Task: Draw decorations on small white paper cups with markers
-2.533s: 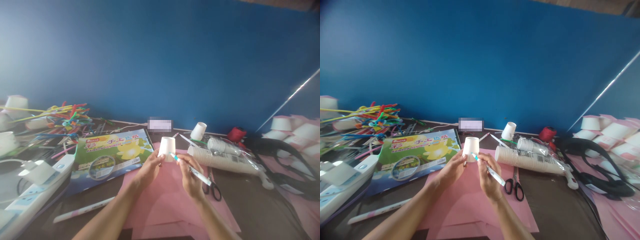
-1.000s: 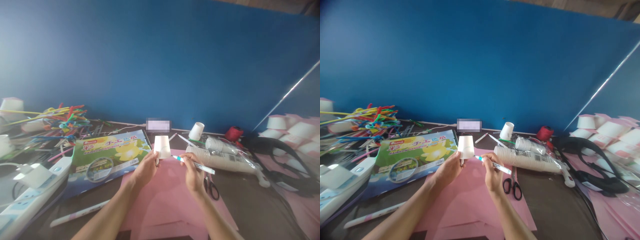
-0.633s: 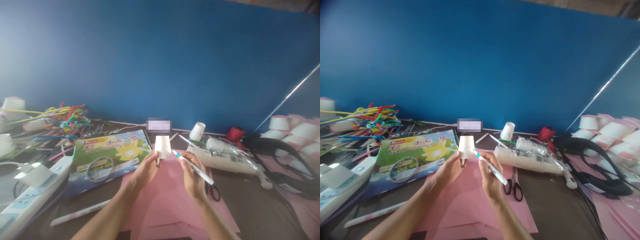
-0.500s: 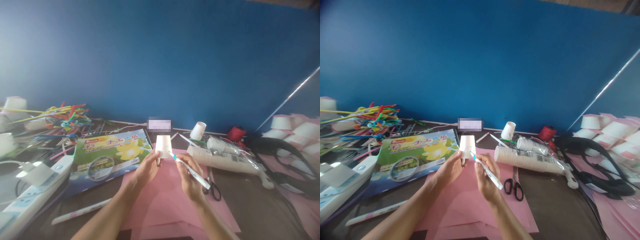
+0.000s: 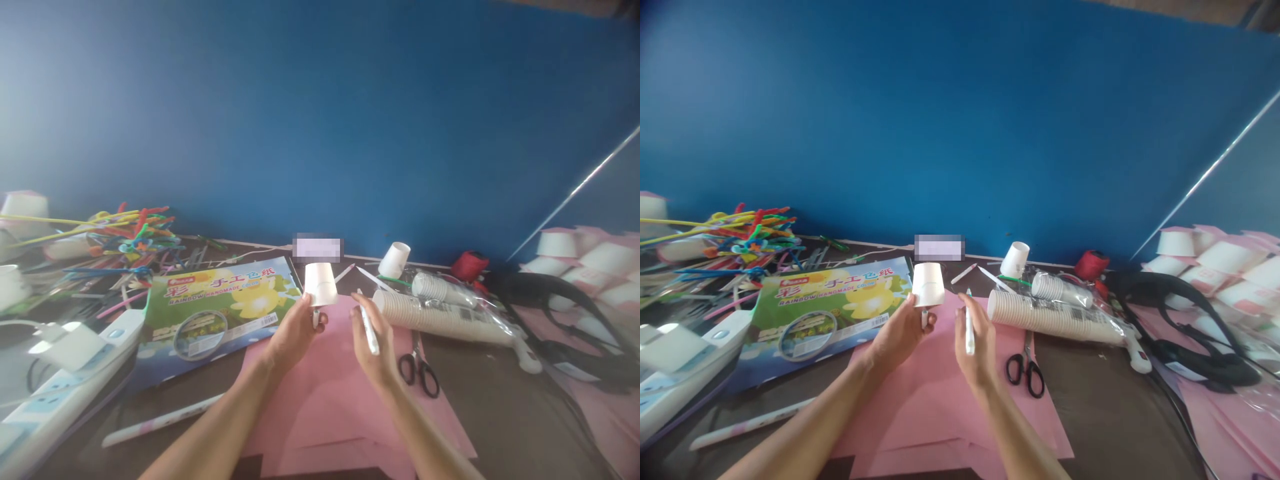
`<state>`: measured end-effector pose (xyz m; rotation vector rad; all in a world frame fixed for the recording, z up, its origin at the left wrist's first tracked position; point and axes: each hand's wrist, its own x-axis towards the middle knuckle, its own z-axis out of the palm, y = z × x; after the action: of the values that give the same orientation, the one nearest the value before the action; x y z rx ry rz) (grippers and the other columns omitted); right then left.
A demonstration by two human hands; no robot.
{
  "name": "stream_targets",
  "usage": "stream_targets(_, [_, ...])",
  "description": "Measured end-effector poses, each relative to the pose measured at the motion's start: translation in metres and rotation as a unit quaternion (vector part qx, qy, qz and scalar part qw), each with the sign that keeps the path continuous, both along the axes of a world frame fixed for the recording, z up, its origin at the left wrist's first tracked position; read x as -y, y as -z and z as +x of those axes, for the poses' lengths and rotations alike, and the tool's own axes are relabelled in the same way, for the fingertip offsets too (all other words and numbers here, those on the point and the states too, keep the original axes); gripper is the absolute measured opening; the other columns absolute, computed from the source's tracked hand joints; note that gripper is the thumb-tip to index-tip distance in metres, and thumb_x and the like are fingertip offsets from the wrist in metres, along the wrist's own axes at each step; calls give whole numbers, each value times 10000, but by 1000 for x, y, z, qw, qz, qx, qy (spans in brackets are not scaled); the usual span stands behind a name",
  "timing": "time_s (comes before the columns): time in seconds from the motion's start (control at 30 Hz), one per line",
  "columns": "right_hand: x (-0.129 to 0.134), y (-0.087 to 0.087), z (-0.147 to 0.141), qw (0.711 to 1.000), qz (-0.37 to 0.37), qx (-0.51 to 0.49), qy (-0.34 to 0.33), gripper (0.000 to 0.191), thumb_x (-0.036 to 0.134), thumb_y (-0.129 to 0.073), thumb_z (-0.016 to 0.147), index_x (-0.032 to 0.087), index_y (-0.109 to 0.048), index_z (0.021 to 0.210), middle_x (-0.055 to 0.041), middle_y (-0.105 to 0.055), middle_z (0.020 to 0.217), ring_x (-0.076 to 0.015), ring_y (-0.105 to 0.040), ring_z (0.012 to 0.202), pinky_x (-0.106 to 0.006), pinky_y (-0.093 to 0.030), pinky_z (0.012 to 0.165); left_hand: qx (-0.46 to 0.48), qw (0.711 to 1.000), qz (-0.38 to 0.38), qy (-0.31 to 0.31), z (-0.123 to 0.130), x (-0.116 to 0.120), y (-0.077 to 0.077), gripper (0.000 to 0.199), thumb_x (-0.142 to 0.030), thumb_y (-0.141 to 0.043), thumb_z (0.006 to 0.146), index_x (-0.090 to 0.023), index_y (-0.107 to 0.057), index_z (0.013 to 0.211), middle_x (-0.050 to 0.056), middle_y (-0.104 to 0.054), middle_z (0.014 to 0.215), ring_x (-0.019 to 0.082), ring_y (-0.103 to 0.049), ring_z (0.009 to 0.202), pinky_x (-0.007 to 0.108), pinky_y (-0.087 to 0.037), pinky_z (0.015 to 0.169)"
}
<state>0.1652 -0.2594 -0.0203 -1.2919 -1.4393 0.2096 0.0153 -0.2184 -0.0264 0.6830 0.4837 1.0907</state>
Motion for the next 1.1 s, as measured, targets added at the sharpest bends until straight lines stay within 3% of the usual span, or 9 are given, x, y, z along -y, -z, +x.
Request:
stream_targets(0.07, [-1, 3, -1, 999, -13, 39, -23, 308, 217, -484, 888, 159, -591, 1170, -137, -687, 1056, -249, -651, 971, -414, -540, 807, 4, 1000, 0, -12, 1, 1, -4, 332, -469, -541, 865, -215, -577, 1074, 13, -594, 945, 97, -523, 655, 259, -409, 644])
stream_targets(0.27, [7, 2, -8, 998, -23, 16, -55, 330, 258, -498, 902, 161, -536, 1216, -111, -687, 981, -216, -670, 841, -368, -556, 742, 31, 997, -53, -55, 1, -1, -10, 378, -503, -507, 865, -186, -592, 1052, 27, -624, 890, 127, -528, 675, 279, -415, 677])
stream_targets(0.4, [12, 1, -12, 995, -37, 10, -96, 324, 274, -499, 906, 165, -521, 1211, -77, -669, 888, -187, -651, 730, -334, -549, 674, 16, 997, -66, -24, 0, -4, -3, 469, -575, -461, 860, -171, -622, 1037, 42, -627, 767, 162, -541, 703, 307, -414, 742])
stream_targets(0.77, [7, 5, -14, 997, 3, 49, -65, 380, 273, -529, 890, 182, -473, 1255, -106, -633, 1015, -221, -631, 906, -386, -548, 773, 13, 999, -36, 31, 10, 1, 2, 564, -611, -404, 871, -110, -612, 1026, 93, -656, 770, 193, -574, 719, 342, -411, 798])
stream_targets(0.93, [7, 7, -16, 992, 41, 89, -78, 423, 219, -546, 880, 192, -449, 1291, -102, -634, 1009, -227, -618, 911, -399, -547, 778, 65, 996, -17, 53, 14, 9, -3, 535, -577, -470, 862, -100, -610, 1058, 91, -650, 851, 165, -576, 709, 308, -427, 763])
stream_targets(1.1, [8, 12, -23, 990, 47, 110, -80, 438, 152, -515, 861, 176, -452, 1294, -107, -655, 992, -233, -600, 850, -406, -537, 728, 43, 997, -41, 56, 18, 18, -9, 508, -584, -476, 855, -109, -615, 969, 44, -607, 678, 145, -537, 578, 284, -419, 635])
